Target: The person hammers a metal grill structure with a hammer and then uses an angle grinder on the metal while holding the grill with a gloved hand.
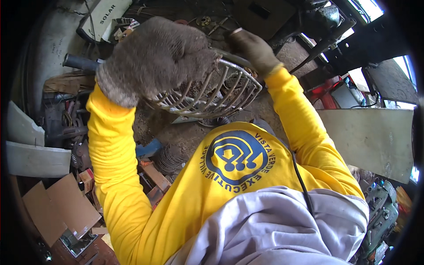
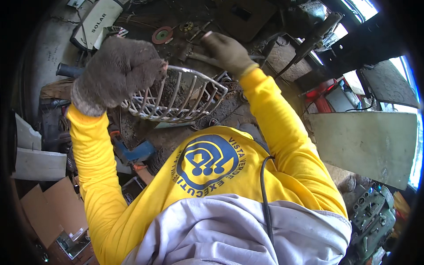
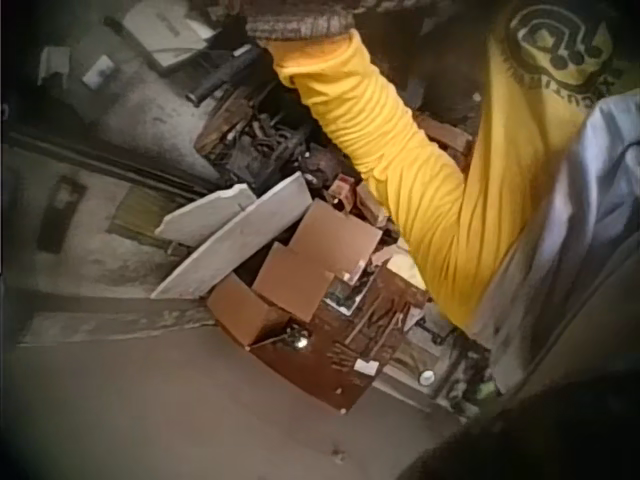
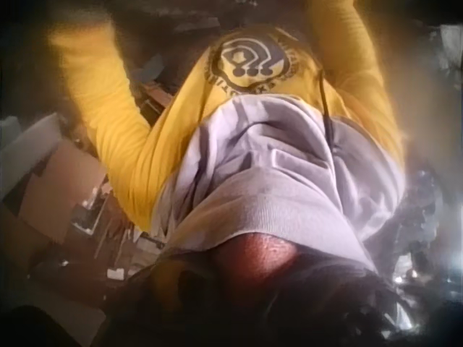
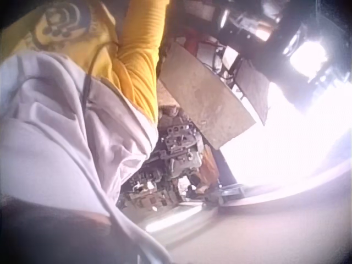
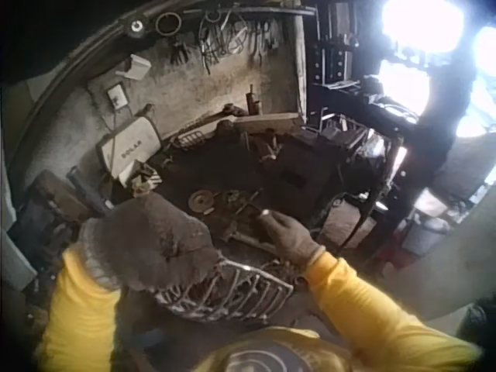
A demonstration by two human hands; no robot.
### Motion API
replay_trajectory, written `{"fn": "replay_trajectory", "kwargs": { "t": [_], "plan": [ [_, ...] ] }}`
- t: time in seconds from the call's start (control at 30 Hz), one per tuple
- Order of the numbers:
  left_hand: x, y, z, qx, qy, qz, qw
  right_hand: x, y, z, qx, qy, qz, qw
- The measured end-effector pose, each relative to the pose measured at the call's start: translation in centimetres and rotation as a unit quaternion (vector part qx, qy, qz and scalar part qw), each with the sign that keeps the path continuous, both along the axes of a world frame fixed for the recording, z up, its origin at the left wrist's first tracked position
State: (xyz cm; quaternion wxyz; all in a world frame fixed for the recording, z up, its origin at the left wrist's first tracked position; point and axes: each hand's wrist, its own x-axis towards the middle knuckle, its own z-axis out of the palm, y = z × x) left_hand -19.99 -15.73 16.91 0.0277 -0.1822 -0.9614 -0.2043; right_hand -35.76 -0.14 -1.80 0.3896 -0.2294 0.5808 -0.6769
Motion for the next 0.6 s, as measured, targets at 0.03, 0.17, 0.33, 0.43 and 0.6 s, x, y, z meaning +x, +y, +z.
{"fn": "replay_trajectory", "kwargs": {
  "t": [0.03,0.17,0.33,0.43,0.6],
  "plan": [
    [-0.8,-0.1,-0.2,-0.004,-0.017,0.019,1.0,0.6,1.5,0.4,0.008,-0.002,-0.006,1.0],
    [-4.7,1.2,-0.7,0.019,-0.036,-0.071,0.997,0.6,5.3,-0.5,-0.137,-0.034,0.216,0.966],
    [-7.5,-0.3,-5.0,-0.063,-0.067,-0.024,0.995,4.6,6.2,-1.3,-0.049,0.053,0.064,0.995],
    [-7.9,2.5,-6.0,-0.061,0.038,0.095,0.993,4.6,6.9,-0.8,-0.08,-0.052,0.046,0.994],
    [-1.4,4.1,-12.5,0.041,0.311,0.402,0.86,4.7,6.3,-1.9,-0.086,-0.054,-0.011,0.995]
  ]
}}
